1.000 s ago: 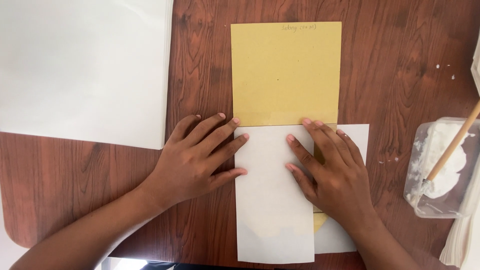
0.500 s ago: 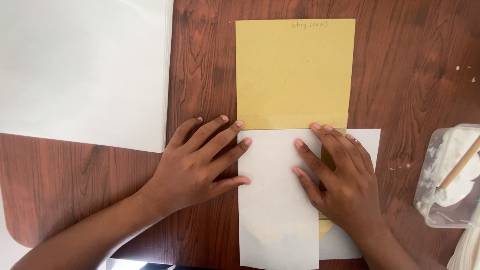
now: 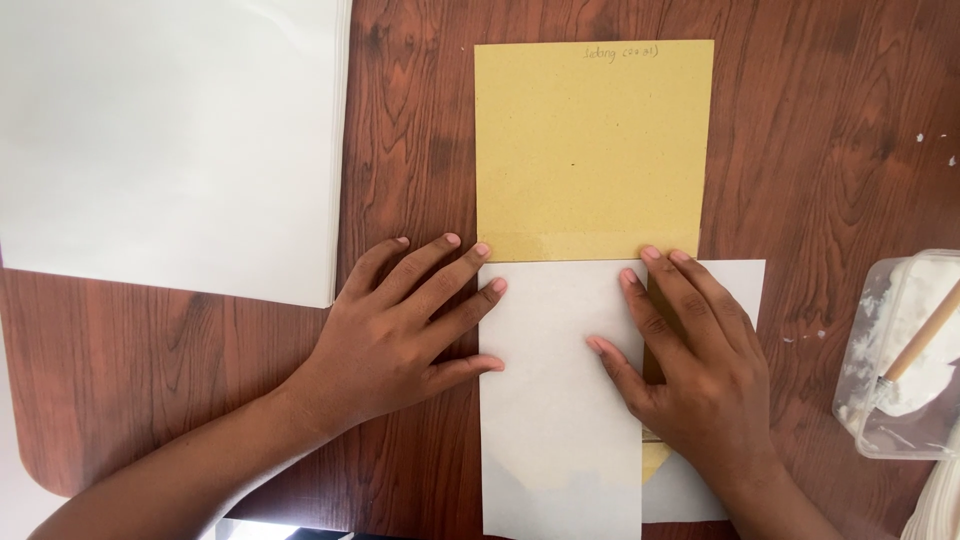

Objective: Folding a sheet of paper around a cardboard template and applying glue with a brush to assemble a paper bag.

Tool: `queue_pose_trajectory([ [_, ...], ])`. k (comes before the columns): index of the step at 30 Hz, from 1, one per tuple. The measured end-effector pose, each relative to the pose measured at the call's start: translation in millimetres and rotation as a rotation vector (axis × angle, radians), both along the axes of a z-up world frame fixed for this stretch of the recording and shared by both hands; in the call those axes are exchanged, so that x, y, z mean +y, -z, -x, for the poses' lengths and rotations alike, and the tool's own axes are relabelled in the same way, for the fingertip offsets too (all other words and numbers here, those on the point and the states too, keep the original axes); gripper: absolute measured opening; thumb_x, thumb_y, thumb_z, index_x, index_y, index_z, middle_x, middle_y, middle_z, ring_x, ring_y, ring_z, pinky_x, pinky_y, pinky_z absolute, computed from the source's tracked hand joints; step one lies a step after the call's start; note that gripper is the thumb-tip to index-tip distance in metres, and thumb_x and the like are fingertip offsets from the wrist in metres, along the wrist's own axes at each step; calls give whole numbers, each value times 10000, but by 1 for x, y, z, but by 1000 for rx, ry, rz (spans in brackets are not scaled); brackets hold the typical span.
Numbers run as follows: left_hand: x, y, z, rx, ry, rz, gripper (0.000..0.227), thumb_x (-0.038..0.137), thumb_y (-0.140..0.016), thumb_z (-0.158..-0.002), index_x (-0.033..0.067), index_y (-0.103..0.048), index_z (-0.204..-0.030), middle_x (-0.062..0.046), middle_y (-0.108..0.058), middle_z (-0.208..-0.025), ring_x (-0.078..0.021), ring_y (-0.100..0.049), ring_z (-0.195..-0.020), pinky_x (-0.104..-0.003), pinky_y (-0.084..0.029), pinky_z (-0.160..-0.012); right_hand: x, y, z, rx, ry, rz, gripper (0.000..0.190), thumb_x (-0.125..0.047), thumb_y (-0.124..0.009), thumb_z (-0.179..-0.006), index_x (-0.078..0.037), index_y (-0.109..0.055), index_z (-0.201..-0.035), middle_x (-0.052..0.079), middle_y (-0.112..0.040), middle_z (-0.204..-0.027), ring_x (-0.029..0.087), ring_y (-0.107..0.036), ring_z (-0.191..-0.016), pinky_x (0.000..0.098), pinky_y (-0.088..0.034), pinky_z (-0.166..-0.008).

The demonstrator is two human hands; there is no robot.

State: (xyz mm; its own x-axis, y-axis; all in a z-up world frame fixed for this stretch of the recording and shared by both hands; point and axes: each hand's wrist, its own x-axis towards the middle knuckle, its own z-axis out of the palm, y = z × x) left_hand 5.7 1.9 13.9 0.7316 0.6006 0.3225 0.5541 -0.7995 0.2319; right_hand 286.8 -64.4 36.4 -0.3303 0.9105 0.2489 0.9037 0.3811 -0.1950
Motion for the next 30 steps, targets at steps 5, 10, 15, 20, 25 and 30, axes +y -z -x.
queue_pose_trajectory([
  [5, 0, 0, 0, 1, 2, -1, 573, 666, -673, -967, 176, -719, -1260, -76, -650, -1387, -283, -637, -1264, -480, -476, -1036, 0, 0, -1, -5, 10, 0, 464, -343, -764, -970, 1, -711, -1277, 202, -648, -1407, 379, -641, -1281, 443, -526, -1095],
  [10, 0, 0, -1, -10, 0, 2, 568, 654, -669, -972, 158, -729, -1241, -80, -651, -1386, -280, -632, -1267, -479, -473, -1034, -1, 1, -2, -7, 12, 13, 479, -360, -742, -975, -5, -698, -1293, 206, -636, -1417, 383, -631, -1289, 451, -518, -1108],
  [15, -1, -1, -1, -14, -2, 13, 561, 641, -677, -969, 155, -727, -1245, -81, -650, -1383, -285, -634, -1258, -486, -474, -1039, 1, 0, -4, 19, -3, 17, 462, -344, -764, -961, -14, -698, -1278, 207, -639, -1408, 392, -643, -1268, 462, -530, -1096],
  [20, -2, -3, -1, -2, -2, 20, 589, 658, -659, -967, 148, -725, -1253, -84, -644, -1393, -288, -620, -1274, -486, -465, -1044, 3, -4, -5, 40, -19, 31, 457, -328, -781, -945, -12, -703, -1266, 210, -638, -1405, 394, -634, -1276, 474, -531, -1107],
  [25, -12, -3, 2, 82, 8, 43, 773, 766, -637, -922, 138, -662, -1373, -100, -578, -1487, -314, -560, -1367, -522, -428, -1120, -1, -2, -12, 63, -38, 78, 509, -367, -686, -977, -40, -659, -1365, 202, -603, -1459, 401, -605, -1310, 499, -520, -1115],
  [30, -38, 2, 3, 392, 87, 125, 838, 684, -243, -1088, 99, -201, -1687, -122, -126, -1738, -313, -116, -1598, -611, -80, -1252, -2, -2, -9, 103, -85, 3, 563, -312, -329, -1126, 46, -724, -1307, 249, -614, -1416, 440, -600, -1255, 523, -527, -1066],
])
